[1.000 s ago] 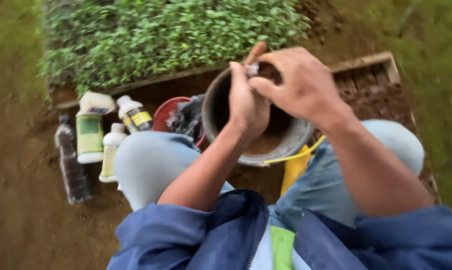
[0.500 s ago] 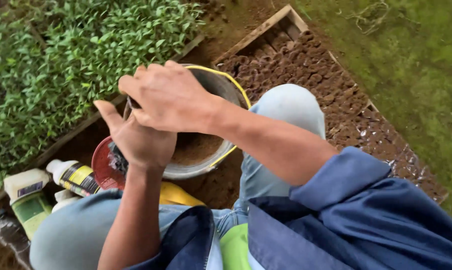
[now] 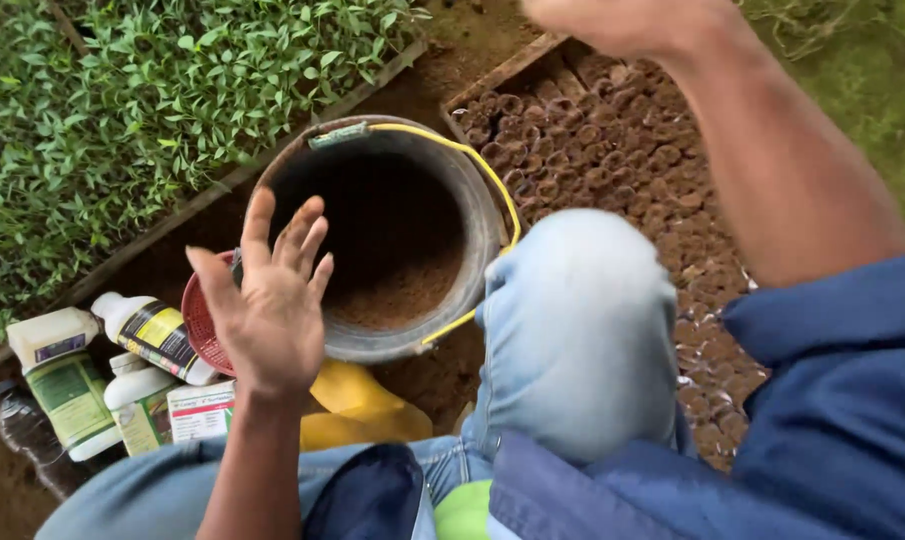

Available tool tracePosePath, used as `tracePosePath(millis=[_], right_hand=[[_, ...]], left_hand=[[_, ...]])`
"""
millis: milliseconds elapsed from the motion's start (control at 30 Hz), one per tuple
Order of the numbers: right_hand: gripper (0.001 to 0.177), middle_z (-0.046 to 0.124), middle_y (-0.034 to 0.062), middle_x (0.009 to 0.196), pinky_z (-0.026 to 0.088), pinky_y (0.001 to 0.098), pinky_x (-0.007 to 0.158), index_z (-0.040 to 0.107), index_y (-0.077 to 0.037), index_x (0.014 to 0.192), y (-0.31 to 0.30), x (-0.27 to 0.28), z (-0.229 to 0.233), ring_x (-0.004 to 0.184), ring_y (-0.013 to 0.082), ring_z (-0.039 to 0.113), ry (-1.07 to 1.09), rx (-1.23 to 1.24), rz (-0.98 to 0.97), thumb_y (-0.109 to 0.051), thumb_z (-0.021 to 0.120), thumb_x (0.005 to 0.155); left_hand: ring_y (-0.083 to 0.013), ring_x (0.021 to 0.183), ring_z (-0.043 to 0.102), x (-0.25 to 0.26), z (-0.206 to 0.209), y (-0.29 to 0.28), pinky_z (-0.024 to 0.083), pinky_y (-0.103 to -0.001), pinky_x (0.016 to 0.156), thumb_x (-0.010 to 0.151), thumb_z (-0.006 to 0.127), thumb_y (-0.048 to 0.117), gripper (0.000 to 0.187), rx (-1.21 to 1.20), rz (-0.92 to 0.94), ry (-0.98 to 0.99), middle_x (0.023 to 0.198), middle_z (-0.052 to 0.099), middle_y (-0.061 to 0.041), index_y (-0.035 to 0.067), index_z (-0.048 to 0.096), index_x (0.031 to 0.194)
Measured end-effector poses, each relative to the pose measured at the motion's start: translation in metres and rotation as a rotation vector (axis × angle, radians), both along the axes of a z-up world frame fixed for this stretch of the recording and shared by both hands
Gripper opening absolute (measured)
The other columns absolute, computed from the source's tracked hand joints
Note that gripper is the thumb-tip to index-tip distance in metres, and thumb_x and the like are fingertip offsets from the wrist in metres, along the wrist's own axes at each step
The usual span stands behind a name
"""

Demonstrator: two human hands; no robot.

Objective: The person sits on the ground and repeatedly scoops soil from a bucket into small plastic bags. They then seal the bags and place them into a wooden tray filled with similar soil-filled bags. The person continues this process of filling and arranging the bags throughout the video.

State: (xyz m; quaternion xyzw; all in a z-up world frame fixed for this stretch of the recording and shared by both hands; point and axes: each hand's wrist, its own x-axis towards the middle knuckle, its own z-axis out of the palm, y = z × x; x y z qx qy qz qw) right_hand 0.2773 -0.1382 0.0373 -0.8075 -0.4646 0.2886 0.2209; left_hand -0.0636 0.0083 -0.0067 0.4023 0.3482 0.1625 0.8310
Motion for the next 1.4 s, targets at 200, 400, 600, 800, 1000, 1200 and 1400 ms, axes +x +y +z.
tracePosePath(millis=[200,400,600,800,1000,1200,1400], right_hand=[[0.032,0.071,0.0178,0.115,0.057,0.0408,0.068,0.064,-0.009,0.134,-0.026,0.079,-0.153,0.086,0.0263,0.067,-0.163,-0.35,-0.241,-0.021,0.06,0.105],[0.036,0.069,0.0176,0.085,0.039,0.0485,0.055,0.066,-0.011,0.133,-0.029,0.101,-0.278,0.065,0.0326,0.058,-0.214,-0.248,-0.214,-0.026,0.06,0.101],[0.026,0.063,0.0146,0.104,0.041,0.0467,0.062,0.056,-0.008,0.127,-0.01,0.078,-0.308,0.076,0.0241,0.056,-0.008,-0.106,-0.587,-0.021,0.063,0.106],[0.026,0.059,0.0102,0.104,0.037,0.046,0.064,0.055,-0.011,0.122,0.003,0.069,-0.331,0.075,0.0206,0.049,0.032,-0.031,-0.663,-0.024,0.066,0.103],[0.056,0.034,-0.0009,0.062,0.043,0.0414,0.059,0.031,-0.022,0.067,0.016,0.069,-0.336,0.055,0.0119,0.035,0.194,0.039,-0.893,-0.013,0.071,0.105],[0.021,0.054,0.0007,0.096,0.042,0.0426,0.069,0.05,-0.02,0.098,0.019,0.072,-0.334,0.079,0.0176,0.047,0.105,-0.197,-0.933,-0.034,0.064,0.105],[0.027,0.058,-0.0006,0.073,0.035,0.0439,0.058,0.063,-0.019,0.084,0.027,0.063,-0.313,0.058,0.0121,0.036,0.119,-0.236,-0.83,-0.031,0.065,0.108]], left_hand=[[-0.024,0.137,0.051,-0.007,-0.013,0.008,0.03,-0.041,0.115,0.073,0.027,0.078,0.102,-0.029,0.087,0.175,0.151,0.055,-0.013,0.023,0.036,0.159],[-0.0286,0.143,0.05,-0.009,-0.027,0.016,0.027,-0.045,0.12,0.076,0.03,0.08,0.101,0.036,0.078,0.195,0.152,0.053,-0.015,0.019,0.037,0.157],[-0.0307,0.145,0.049,-0.007,-0.042,0.024,0.022,-0.047,0.124,0.08,0.03,0.08,0.101,0.03,0.059,0.201,0.152,0.052,-0.017,0.015,0.037,0.156],[-0.0323,0.145,0.049,-0.004,-0.043,0.025,0.023,-0.049,0.124,0.082,0.028,0.079,0.099,0.046,0.02,0.223,0.153,0.052,-0.018,0.013,0.036,0.156],[-0.0325,0.145,0.048,-0.009,-0.043,0.024,0.025,-0.046,0.125,0.086,0.028,0.076,0.096,0.058,0.026,0.204,0.153,0.051,-0.018,0.01,0.035,0.156],[-0.032,0.143,0.051,-0.011,-0.043,0.024,0.029,-0.045,0.123,0.085,0.029,0.075,0.096,0.06,0.057,0.227,0.151,0.053,-0.018,0.009,0.039,0.154],[-0.0323,0.143,0.05,-0.013,-0.046,0.025,0.029,-0.044,0.122,0.086,0.028,0.073,0.094,0.05,0.059,0.239,0.151,0.053,-0.018,0.009,0.04,0.154]])
